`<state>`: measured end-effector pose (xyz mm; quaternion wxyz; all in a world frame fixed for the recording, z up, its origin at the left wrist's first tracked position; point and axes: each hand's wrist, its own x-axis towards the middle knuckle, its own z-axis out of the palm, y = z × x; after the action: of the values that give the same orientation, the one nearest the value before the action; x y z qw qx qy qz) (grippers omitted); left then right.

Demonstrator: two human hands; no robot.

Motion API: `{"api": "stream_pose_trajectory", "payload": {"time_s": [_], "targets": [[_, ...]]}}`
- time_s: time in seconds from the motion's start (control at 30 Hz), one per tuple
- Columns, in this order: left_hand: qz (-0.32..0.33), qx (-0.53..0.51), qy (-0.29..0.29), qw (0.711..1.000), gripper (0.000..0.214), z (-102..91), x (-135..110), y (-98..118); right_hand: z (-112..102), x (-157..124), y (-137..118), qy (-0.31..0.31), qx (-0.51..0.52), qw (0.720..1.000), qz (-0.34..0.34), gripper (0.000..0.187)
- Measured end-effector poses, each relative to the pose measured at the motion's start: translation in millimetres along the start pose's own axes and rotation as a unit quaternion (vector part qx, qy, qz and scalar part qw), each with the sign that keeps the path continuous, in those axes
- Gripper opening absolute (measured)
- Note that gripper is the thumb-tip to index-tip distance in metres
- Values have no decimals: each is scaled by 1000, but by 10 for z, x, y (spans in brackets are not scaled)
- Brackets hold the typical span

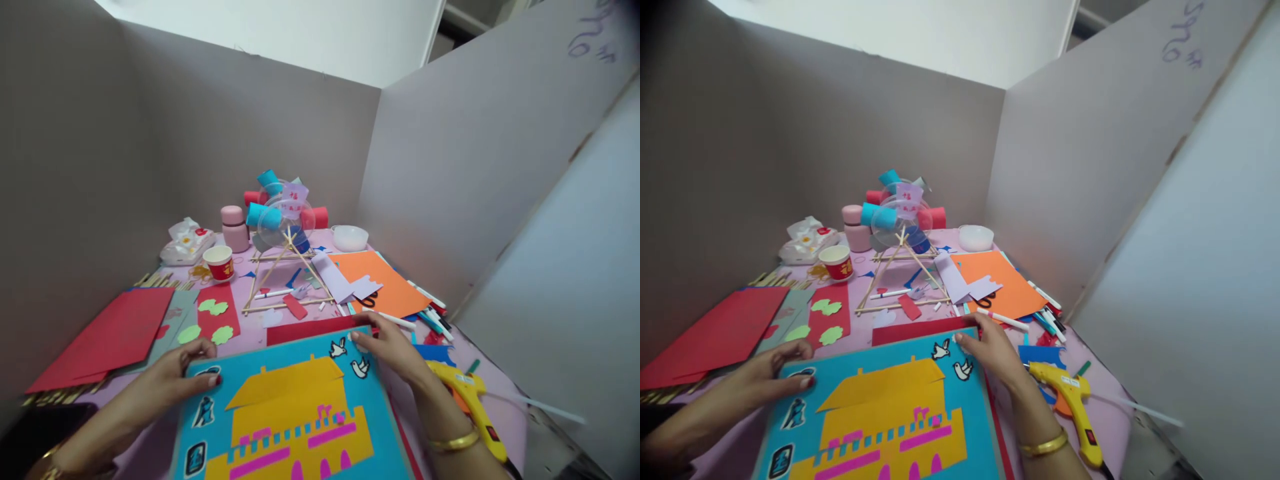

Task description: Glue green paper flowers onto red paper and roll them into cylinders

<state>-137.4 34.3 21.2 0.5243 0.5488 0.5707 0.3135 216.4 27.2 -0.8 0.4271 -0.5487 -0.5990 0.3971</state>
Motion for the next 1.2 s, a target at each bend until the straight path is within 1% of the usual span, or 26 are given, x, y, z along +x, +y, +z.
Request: {"api": "stream_pose_trajectory", "payload": {"time_s": [0.03,0.1,0.17,0.27,0.33,0.4,0.47,0.57,0.63,0.7,0.87,0.97,1.0,1.07,1.13,1.2], "targets": [[-18,-30,-2,999,39,-14,-31,17,0,-14,-17,-17,42,999,10,39],[-34,-75,2,997,43,-31,-68,32,22,-36,-38,-59,126,990,31,42],[-44,-125,36,991,48,-33,-70,14,68,-44,-31,-86,198,975,50,43],[-61,-213,78,972,53,-16,-62,-50,156,-29,19,-78,280,954,69,41],[-82,-268,80,956,50,17,-91,-83,206,-12,52,-61,322,942,73,39],[-111,-296,69,946,45,78,-150,-83,244,-1,69,-52,355,930,78,38],[-126,-306,55,942,48,162,-217,-46,271,-4,69,-50,380,919,87,37],[-114,-310,58,942,56,286,-287,35,293,-40,61,-65,402,906,113,35],[-106,-306,63,944,60,333,-305,67,297,-75,61,-80,407,900,131,31],[-98,-306,59,945,61,345,-312,66,295,-106,65,-91,408,897,143,29],[-94,-319,-1,943,60,308,-340,-24,295,-127,84,-99,415,890,158,28],[-100,-310,-10,945,65,252,-337,-97,294,-108,106,-110,416,887,167,29],[-92,-305,-3,948,67,218,-325,-118,292,-102,113,-114,416,886,169,29],[-58,-279,34,958,69,127,-284,-131,284,-94,116,-120,415,885,172,31],[-7,-207,105,973,64,32,-239,-84,276,-97,100,-124,414,886,171,32],[48,-93,180,978,60,-20,-212,30,275,-110,67,-133,409,888,164,32]]}}
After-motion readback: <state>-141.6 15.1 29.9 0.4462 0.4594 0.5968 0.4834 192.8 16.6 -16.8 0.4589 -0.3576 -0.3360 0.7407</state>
